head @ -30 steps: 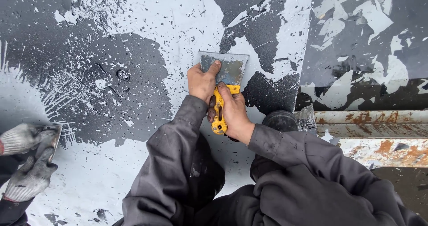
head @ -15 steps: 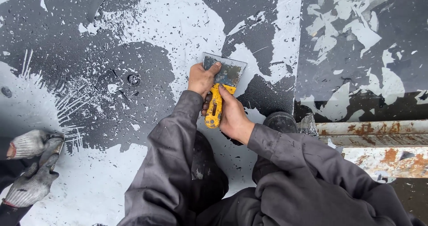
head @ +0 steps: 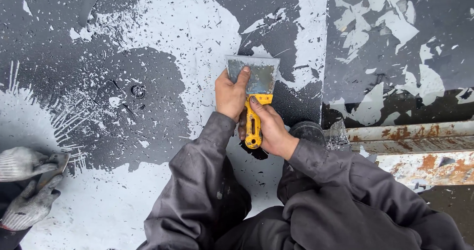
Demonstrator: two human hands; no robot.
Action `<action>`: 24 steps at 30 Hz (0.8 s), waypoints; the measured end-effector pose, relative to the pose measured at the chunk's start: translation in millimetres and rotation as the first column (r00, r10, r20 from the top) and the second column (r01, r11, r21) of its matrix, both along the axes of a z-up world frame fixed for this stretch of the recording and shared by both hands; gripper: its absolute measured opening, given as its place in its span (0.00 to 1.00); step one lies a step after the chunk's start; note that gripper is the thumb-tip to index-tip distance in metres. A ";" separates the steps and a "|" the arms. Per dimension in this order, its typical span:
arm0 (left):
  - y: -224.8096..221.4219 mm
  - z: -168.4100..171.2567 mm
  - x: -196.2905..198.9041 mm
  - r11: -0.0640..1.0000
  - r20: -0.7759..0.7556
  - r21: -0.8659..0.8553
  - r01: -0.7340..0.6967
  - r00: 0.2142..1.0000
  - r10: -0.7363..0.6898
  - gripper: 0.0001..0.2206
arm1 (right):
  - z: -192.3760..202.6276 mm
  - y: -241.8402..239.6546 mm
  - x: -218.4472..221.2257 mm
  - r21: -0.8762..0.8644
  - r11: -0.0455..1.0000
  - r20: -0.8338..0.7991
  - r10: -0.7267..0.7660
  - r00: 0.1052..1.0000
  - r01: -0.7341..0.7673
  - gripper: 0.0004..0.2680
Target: Scraping off old paint or coating from a large flat surface using a hand scraper.
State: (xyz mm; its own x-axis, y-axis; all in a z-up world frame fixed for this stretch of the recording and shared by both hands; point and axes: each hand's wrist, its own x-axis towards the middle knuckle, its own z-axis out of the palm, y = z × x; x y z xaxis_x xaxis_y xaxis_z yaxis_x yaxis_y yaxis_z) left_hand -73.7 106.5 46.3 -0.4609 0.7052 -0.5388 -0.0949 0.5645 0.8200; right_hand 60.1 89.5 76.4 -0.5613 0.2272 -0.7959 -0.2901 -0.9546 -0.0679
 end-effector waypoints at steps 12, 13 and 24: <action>-26.1 7.3 34.5 0.853 0.374 -0.298 -0.430 0.769 0.518 0.13 | -10.1 -2.0 35.2 0.014 0.969 0.031 0.247 0.968 -0.248 0.17; -26.5 4.7 33.7 0.852 0.373 -0.301 -0.428 0.770 0.518 0.13 | -10.6 -0.9 34.2 0.010 0.969 0.031 0.245 0.969 -0.246 0.17; -13.6 -24.5 27.6 0.916 0.224 -0.144 -0.374 0.889 0.398 0.10 | -17.0 16.9 22.8 -0.037 0.984 0.038 0.174 0.984 -0.173 0.15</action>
State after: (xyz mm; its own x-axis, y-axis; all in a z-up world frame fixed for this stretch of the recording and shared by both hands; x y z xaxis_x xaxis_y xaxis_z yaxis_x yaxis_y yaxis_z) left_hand -46.1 92.9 21.9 -0.5318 0.4384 -0.7245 -0.5113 0.5158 0.6874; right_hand 82.9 106.3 59.4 -0.5569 0.1022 -0.8243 -0.1174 -0.9921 -0.0437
